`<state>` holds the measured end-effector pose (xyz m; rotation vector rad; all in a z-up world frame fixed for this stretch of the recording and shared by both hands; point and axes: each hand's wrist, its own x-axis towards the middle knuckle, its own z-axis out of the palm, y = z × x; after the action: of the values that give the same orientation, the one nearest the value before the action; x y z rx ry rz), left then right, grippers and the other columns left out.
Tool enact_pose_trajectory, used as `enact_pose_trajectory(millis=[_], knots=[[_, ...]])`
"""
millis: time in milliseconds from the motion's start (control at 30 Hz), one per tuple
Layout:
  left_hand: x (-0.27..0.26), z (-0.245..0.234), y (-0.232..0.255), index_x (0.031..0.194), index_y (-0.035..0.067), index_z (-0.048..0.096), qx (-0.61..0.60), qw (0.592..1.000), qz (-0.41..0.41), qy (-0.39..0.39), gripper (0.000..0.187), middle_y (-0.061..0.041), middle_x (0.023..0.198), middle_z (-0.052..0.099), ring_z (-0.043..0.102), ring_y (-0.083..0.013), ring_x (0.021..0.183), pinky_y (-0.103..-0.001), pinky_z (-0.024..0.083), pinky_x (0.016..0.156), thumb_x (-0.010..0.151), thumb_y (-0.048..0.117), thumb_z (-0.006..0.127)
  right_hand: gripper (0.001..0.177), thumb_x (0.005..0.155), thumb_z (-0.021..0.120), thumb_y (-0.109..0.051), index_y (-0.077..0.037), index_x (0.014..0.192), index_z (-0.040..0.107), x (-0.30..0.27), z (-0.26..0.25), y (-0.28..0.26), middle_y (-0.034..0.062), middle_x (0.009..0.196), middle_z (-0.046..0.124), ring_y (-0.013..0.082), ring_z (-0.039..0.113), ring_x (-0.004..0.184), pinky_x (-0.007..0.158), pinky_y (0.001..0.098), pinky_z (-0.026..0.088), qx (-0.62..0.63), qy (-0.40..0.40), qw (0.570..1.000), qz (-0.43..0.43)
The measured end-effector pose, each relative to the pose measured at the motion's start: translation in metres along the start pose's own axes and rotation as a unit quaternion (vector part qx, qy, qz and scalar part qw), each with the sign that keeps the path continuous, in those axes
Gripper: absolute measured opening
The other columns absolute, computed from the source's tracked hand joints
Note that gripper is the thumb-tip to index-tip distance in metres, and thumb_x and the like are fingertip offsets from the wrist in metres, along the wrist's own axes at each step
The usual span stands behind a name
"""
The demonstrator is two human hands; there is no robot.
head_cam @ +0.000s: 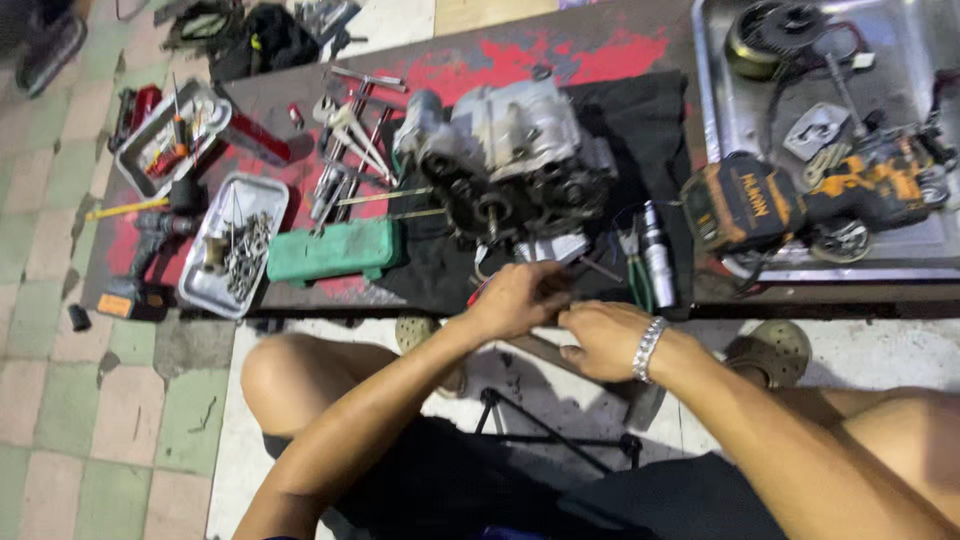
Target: The person uses a wrench to loosen a bolt on a disassembled engine block. They then use a hammer to tap a socket onto a component and remove a small metal part from the engine assembly.
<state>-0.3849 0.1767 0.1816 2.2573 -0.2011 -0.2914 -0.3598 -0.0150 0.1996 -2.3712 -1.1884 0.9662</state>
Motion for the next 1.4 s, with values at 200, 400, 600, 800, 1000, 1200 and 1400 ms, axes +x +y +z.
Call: enact_pose_trajectory(millis=[200, 400, 600, 800, 1000, 1200, 1400], knots=[[-0.046, -0.023, -0.052, 0.108, 0.013, 0.077, 0.177, 0.97, -0.141, -0.093, 0.036, -0.016, 0.099, 0.076, 0.071, -0.0342, 0.099, -0.045, 0.055, 0.089, 0.084, 0.04, 0.074, 0.052, 0.094, 0.064, -0.037, -0.009, 0.137, 0.057, 0.011, 0.023, 0.005, 0.014, 0.133, 0.064, 0.0297, 0.062, 0.122, 0.101, 0.0435, 0.051, -0.009, -0.018, 0.996, 0.09], [-0.05, -0.031, -0.061, 0.112, 0.015, 0.075, 0.166, 0.966, -0.193, -0.045, 0.036, -0.017, 0.098, 0.075, 0.07, -0.0373, 0.098, -0.048, 0.055, 0.088, 0.084, 0.039, 0.074, 0.053, 0.081, 0.066, -0.023, -0.005, 0.131, 0.066, 0.028, 0.035, 0.033, 0.0206, 0.134, 0.066, 0.0333, 0.068, 0.113, 0.096, 0.0418, 0.054, 0.06, 0.173, 0.981, 0.068], [-0.063, -0.039, -0.07, 0.106, 0.012, 0.075, 0.175, 0.967, -0.186, -0.017, 0.034, -0.017, 0.095, 0.076, 0.071, -0.0381, 0.095, -0.05, 0.056, 0.085, 0.085, 0.039, 0.073, 0.058, 0.083, 0.075, -0.031, -0.006, 0.133, 0.061, 0.044, 0.041, 0.049, 0.0177, 0.118, 0.071, 0.0335, 0.069, 0.11, 0.096, 0.0432, 0.054, 0.032, 0.087, 0.984, 0.151], [-0.074, -0.043, -0.069, 0.104, 0.01, 0.073, 0.158, 0.972, -0.173, 0.006, 0.033, -0.017, 0.092, 0.076, 0.07, -0.0391, 0.093, -0.052, 0.055, 0.083, 0.085, 0.037, 0.073, 0.053, 0.086, 0.072, -0.033, -0.008, 0.132, 0.063, 0.024, 0.045, 0.035, 0.0163, 0.122, 0.072, 0.0334, 0.067, 0.117, 0.098, 0.047, 0.053, 0.007, 0.06, 0.962, 0.267], [-0.074, -0.043, -0.069, 0.111, 0.012, 0.071, 0.212, 0.963, -0.163, -0.037, 0.037, -0.02, 0.096, 0.074, 0.07, -0.0408, 0.094, -0.052, 0.055, 0.083, 0.085, 0.037, 0.074, 0.055, 0.083, 0.077, -0.033, 0.004, 0.121, 0.06, 0.026, 0.081, 0.122, 0.0312, 0.113, 0.066, 0.0467, 0.066, 0.099, 0.079, 0.0558, 0.053, -0.076, 0.277, 0.898, 0.333], [-0.065, -0.021, -0.061, 0.113, 0.012, 0.071, 0.197, 0.968, -0.15, -0.035, 0.037, -0.018, 0.096, 0.075, 0.071, -0.0384, 0.094, -0.052, 0.056, 0.082, 0.089, 0.04, 0.071, 0.052, 0.083, 0.083, -0.038, 0.004, 0.107, 0.062, 0.04, 0.092, 0.167, 0.0301, 0.102, 0.069, 0.0508, 0.066, 0.099, 0.087, 0.0583, 0.053, 0.034, 0.293, 0.897, 0.331], [0.008, 0.094, -0.081, 0.105, 0.004, 0.075, -0.114, 0.978, -0.174, -0.031, 0.048, -0.02, 0.095, 0.08, 0.079, -0.0345, 0.088, -0.044, 0.062, 0.079, 0.084, 0.047, 0.071, 0.041, 0.09, 0.07, -0.012, 0.011, 0.12, 0.055, 0.031, 0.076, 0.195, 0.02, 0.095, 0.071, 0.0389, 0.073, 0.088, 0.077, 0.0509, 0.062, 0.601, 0.222, 0.713, 0.286]])
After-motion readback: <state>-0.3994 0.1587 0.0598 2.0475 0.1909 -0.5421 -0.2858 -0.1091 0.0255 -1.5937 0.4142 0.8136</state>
